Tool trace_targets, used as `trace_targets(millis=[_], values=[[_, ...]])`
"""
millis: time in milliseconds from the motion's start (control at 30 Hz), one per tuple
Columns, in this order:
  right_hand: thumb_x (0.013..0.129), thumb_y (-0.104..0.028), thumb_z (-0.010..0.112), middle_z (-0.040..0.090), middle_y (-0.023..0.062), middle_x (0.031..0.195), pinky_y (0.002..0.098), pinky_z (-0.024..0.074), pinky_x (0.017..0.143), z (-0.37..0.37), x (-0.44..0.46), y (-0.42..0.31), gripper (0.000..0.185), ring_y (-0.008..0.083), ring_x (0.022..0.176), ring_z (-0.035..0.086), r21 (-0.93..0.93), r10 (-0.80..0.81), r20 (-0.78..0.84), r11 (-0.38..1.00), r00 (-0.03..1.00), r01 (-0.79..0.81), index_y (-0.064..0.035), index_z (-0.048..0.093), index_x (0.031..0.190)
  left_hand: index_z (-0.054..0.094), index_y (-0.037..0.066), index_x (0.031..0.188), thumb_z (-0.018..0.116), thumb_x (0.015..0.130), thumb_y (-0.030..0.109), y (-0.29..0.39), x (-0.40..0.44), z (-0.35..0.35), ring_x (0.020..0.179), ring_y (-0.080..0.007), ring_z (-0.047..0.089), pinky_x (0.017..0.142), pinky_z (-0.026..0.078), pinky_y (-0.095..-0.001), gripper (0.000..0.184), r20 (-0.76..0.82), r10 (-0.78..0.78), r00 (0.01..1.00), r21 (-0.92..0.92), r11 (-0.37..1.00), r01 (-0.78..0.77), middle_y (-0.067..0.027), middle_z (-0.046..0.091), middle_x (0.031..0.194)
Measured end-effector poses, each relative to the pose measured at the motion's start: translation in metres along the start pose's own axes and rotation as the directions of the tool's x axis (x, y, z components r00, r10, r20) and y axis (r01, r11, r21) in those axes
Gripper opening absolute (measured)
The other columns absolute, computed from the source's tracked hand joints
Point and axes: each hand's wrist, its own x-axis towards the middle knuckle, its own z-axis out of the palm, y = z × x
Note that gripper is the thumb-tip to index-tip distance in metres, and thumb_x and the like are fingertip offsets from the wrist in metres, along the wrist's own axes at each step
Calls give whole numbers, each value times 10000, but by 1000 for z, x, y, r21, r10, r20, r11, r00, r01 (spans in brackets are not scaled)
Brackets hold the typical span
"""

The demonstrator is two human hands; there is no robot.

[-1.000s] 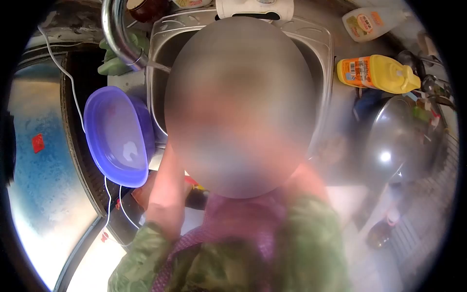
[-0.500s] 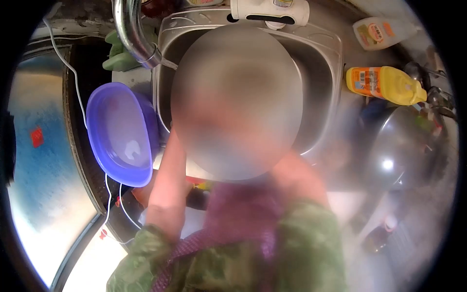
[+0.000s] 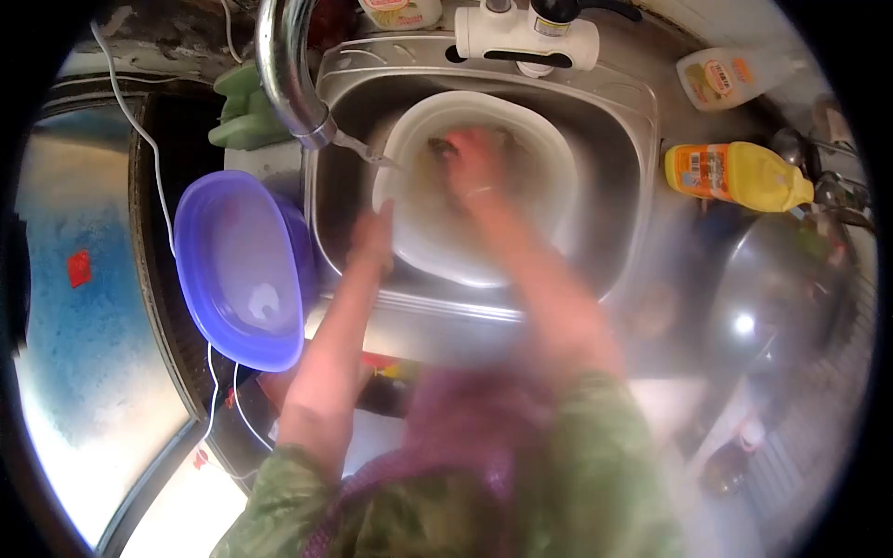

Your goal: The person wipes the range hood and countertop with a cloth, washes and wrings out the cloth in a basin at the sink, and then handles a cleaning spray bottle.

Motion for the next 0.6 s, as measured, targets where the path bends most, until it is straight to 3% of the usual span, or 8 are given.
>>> trace_targets(millis=[67,133,233,300,367,433,500,600], values=[[774,-48,733,631,113,990,339,496,821,-33,4,17,300,268,901,625,31,-39,-75,999,996,42,-79,635,1055,574,-28,1171,574,906,435,11,-7,-9,1052,-450,597,917,472,-487,533,17,0,1000,32,999,0,-284,643,1067],[825,-44,720,648,60,1021,270,479,855,-67,3,65,257,142,933,602,237,236,45,941,971,-240,-18,635,1066,517,-21,1228,628,887,362,19,-26,-17,1082,-444,580,934,460,-479,524,-13,10,1000,4,1000,-10,-273,625,1124],[762,-20,715,648,106,1018,324,488,862,-163,5,30,289,227,923,617,-96,132,-71,986,989,-139,-71,656,1041,429,-1,1311,713,822,251,45,-55,-28,1150,-420,519,990,414,-461,619,-340,510,790,229,860,-457,-241,550,1230],[709,-21,703,638,121,1104,397,473,933,-202,2,15,371,304,1049,585,-567,17,67,824,998,24,-98,657,1069,436,4,1324,782,737,235,68,-58,-16,1177,-397,470,1023,374,-457,719,-232,594,771,133,804,-579,-209,493,1264],[677,-40,690,596,135,1214,442,441,984,-195,3,12,438,348,1149,521,-626,-139,60,766,988,146,-122,653,1106,430,2,1336,796,709,278,85,-43,14,1171,-401,477,1018,378,-462,777,-125,598,792,61,801,-596,-208,502,1259],[679,-44,690,558,161,1256,434,429,1001,-143,-1,57,534,350,1161,504,-301,-144,129,937,981,177,-135,607,1198,421,-6,1346,800,689,294,85,-16,57,1183,-402,467,1020,378,-460,815,-72,593,802,212,795,-569,-217,506,1247],[673,-70,705,552,171,1272,436,448,977,-78,-7,72,617,346,1145,527,-422,-211,163,868,964,262,-130,553,1269,423,-18,1337,785,689,286,85,-1,89,1167,-405,478,1009,390,-455,803,-17,590,807,252,784,-568,-229,522,1208],[684,-93,712,566,167,1223,432,444,978,-37,-29,64,648,360,1142,528,-408,88,240,913,967,18,-126,514,1301,444,-40,1281,737,711,237,41,26,118,1086,-415,527,967,427,-447,698,-9,631,775,145,768,-624,-248,563,1111]])
